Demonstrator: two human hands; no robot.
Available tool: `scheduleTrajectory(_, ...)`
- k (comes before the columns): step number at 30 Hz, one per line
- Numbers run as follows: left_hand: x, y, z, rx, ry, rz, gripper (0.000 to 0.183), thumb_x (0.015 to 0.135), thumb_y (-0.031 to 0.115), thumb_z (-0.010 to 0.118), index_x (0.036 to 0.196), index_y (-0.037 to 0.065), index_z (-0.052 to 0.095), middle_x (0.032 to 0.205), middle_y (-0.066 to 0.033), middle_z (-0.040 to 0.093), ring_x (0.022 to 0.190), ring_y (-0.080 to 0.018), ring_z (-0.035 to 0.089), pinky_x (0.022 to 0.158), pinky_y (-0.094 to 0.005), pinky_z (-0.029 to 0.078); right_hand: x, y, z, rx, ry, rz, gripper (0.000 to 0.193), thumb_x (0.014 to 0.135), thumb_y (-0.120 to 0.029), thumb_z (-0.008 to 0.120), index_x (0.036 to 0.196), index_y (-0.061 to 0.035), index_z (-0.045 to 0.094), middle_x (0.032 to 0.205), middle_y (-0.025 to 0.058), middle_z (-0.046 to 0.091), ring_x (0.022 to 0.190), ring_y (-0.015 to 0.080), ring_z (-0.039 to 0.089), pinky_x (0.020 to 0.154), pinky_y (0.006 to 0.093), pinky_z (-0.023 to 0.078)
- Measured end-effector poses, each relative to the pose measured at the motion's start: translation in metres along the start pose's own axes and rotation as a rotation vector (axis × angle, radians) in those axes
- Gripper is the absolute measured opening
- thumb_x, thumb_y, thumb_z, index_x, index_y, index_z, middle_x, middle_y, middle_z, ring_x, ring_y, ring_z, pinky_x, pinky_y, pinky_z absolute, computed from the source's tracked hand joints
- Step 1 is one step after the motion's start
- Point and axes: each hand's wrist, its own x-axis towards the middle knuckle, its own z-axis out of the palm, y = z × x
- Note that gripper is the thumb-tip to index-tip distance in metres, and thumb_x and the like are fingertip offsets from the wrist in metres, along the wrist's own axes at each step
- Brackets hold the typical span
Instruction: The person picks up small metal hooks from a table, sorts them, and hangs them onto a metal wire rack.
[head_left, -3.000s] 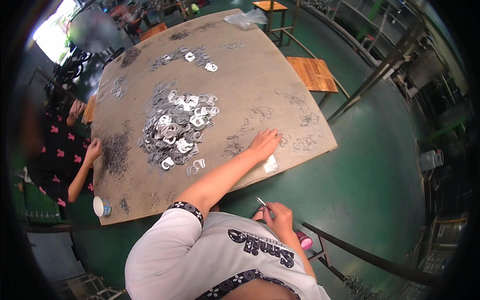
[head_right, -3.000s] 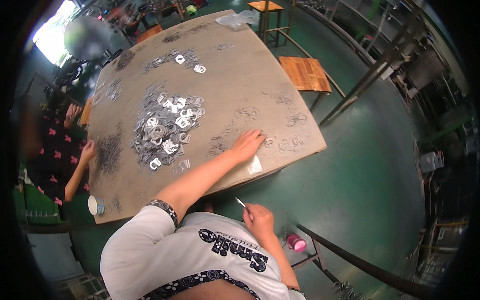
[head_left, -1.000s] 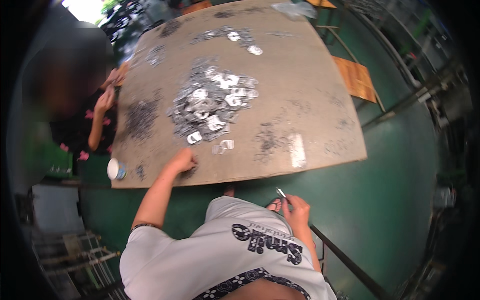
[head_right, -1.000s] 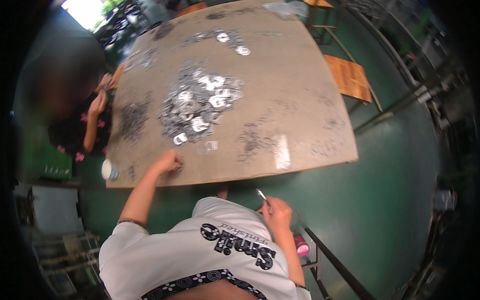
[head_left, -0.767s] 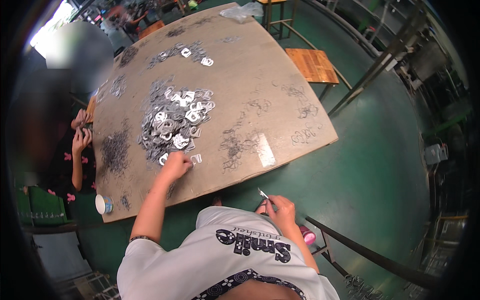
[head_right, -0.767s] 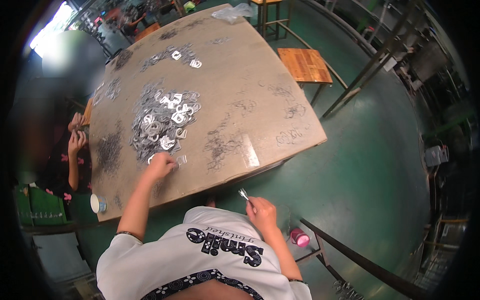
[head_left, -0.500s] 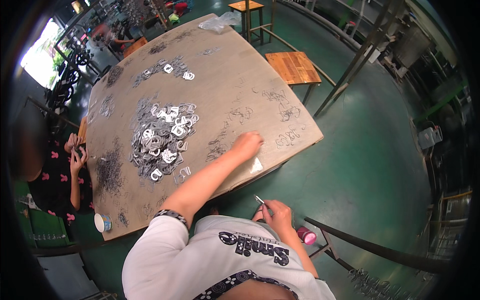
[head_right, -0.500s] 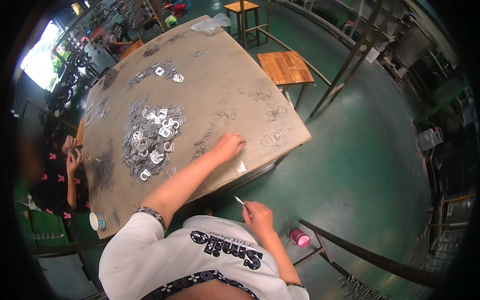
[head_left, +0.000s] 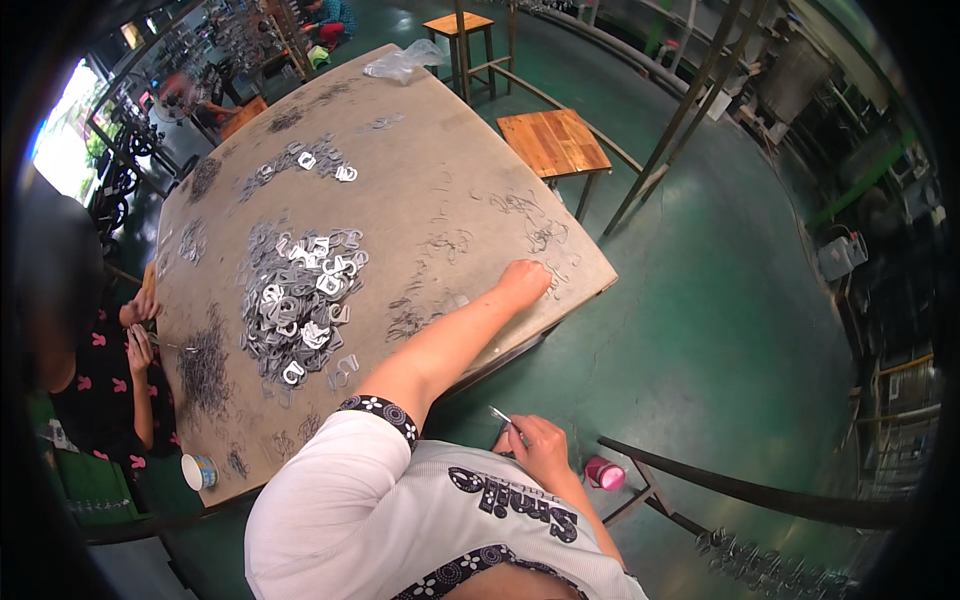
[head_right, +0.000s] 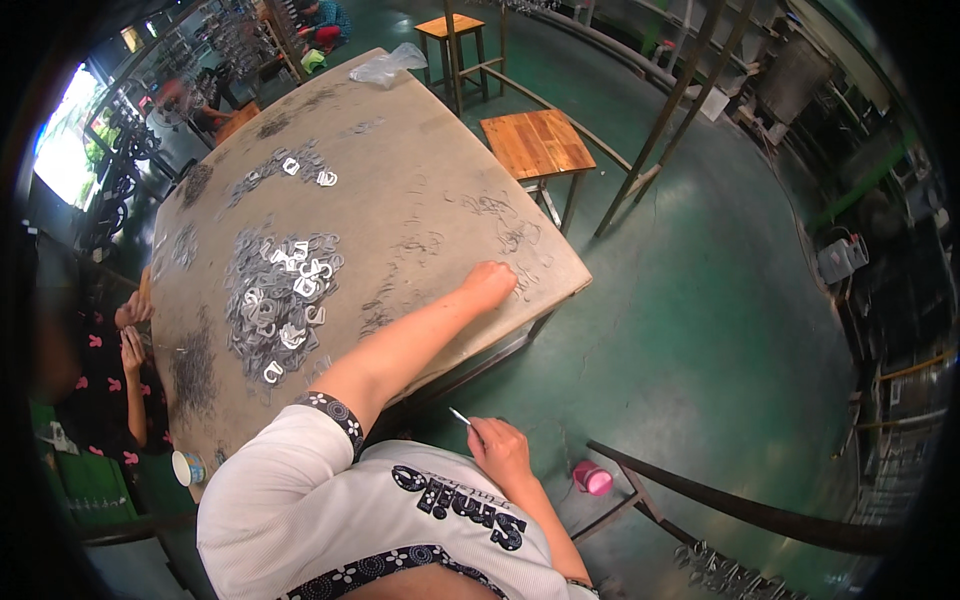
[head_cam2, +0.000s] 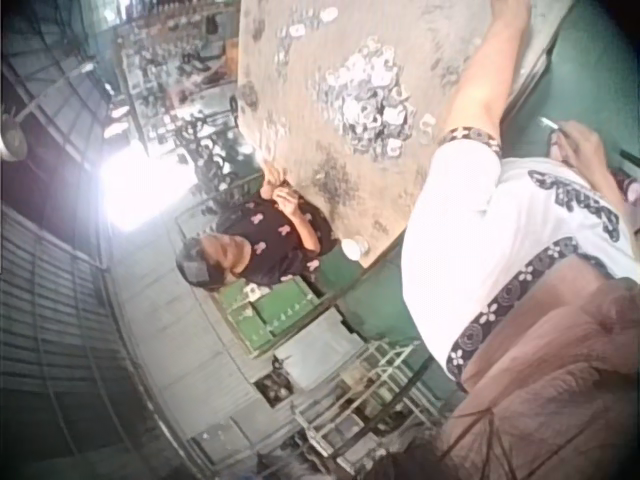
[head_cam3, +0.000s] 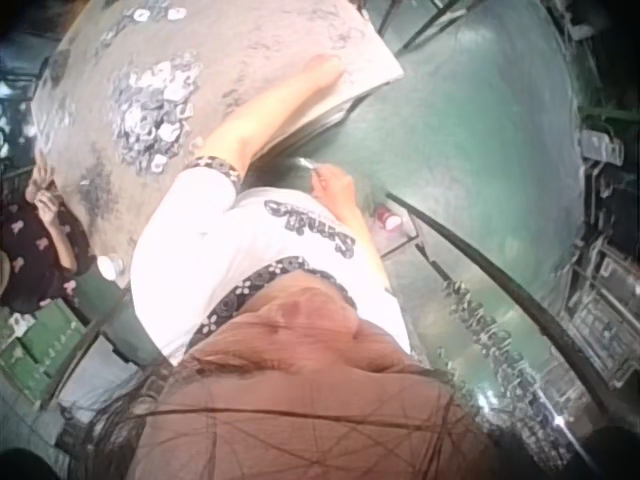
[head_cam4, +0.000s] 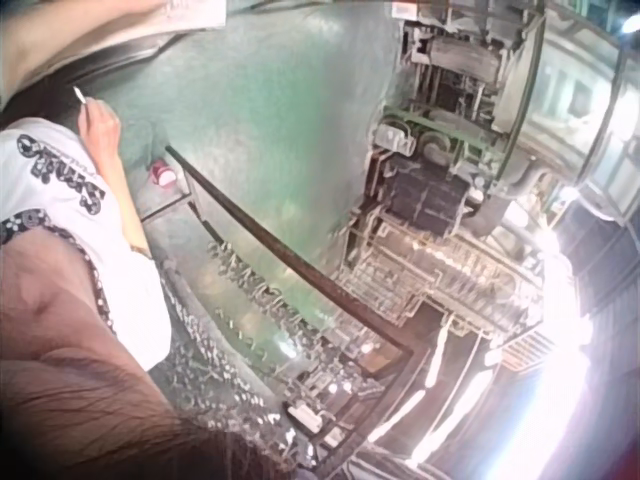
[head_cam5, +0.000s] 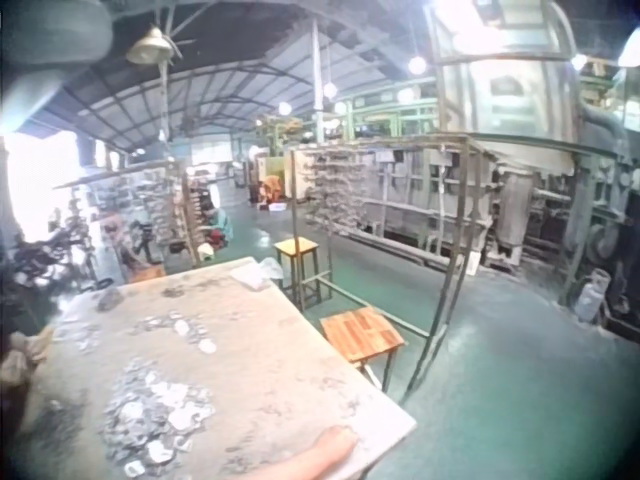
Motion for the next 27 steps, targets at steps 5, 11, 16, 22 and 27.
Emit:
scheduleTrajectory(5,-0.019,-0.019,0.003,-0.079,0.07,-0.258,0.012,0.069,0.005,0.055,0.07,0.004,0.067,0.074,-0.017,0.065,0.072,-0.0318,0.064,0.066,-0.0389,0.052,0.007,-0.003,-0.001,0.007,-0.024,-0.026,0.01,0.074,-0.005,0.064,0.084,-0.0052,0.063,0.069,0.0084,0.061,0.061,0.0253,0.06,0.055,0.0351,0.049)
scheduleTrajectory(11,-0.119,-0.05,-0.04,-0.503,0.22,-0.599,0.013,0.063,0.015,0.063,0.069,0.003,0.065,0.071,-0.016,0.064,0.069,-0.0308,0.064,0.063,-0.0386,0.051,0.011,-0.002,0.009,0.026,-0.091,-0.043,0.011,0.074,-0.003,0.064,0.085,-0.0036,0.063,0.072,0.0112,0.062,0.062,0.0277,0.061,0.056,0.0354,0.049)
scheduleTrajectory(16,-0.263,-0.078,-0.086,-0.534,0.244,-0.984,0.015,0.062,0.017,0.065,0.069,0.004,0.066,0.068,-0.0145,0.064,0.065,-0.0265,0.064,0.062,-0.0348,0.05,0.011,0.0,0.022,0.029,-0.153,-0.056,0.012,0.075,0.001,0.063,0.086,-0.0014,0.063,0.075,0.0137,0.063,0.063,0.0269,0.063,0.057,0.0342,0.049)
scheduleTrajectory(22,-0.451,-0.092,-0.125,-0.269,0.213,-1.471,0.016,0.06,0.019,0.067,0.067,0.005,0.068,0.067,-0.0148,0.065,0.064,-0.0283,0.064,0.063,-0.0353,0.051,0.015,-0.005,0.037,0.076,-0.234,-0.097,0.011,0.075,0.001,0.061,0.086,-0.0005,0.062,0.074,0.0148,0.062,0.062,0.0282,0.062,0.057,0.0358,0.049)
scheduleTrajectory(27,-0.548,-0.062,-0.129,-0.217,0.071,-1.732,0.017,0.058,0.019,0.07,0.066,0.004,0.068,0.068,-0.017,0.065,0.069,-0.0313,0.064,0.068,-0.0372,0.051,0.02,-0.015,0.049,0.086,-0.32,-0.127,0.009,0.076,0.001,0.061,0.085,0.0004,0.062,0.073,0.0143,0.061,0.062,0.0271,0.062,0.057,0.035,0.049)
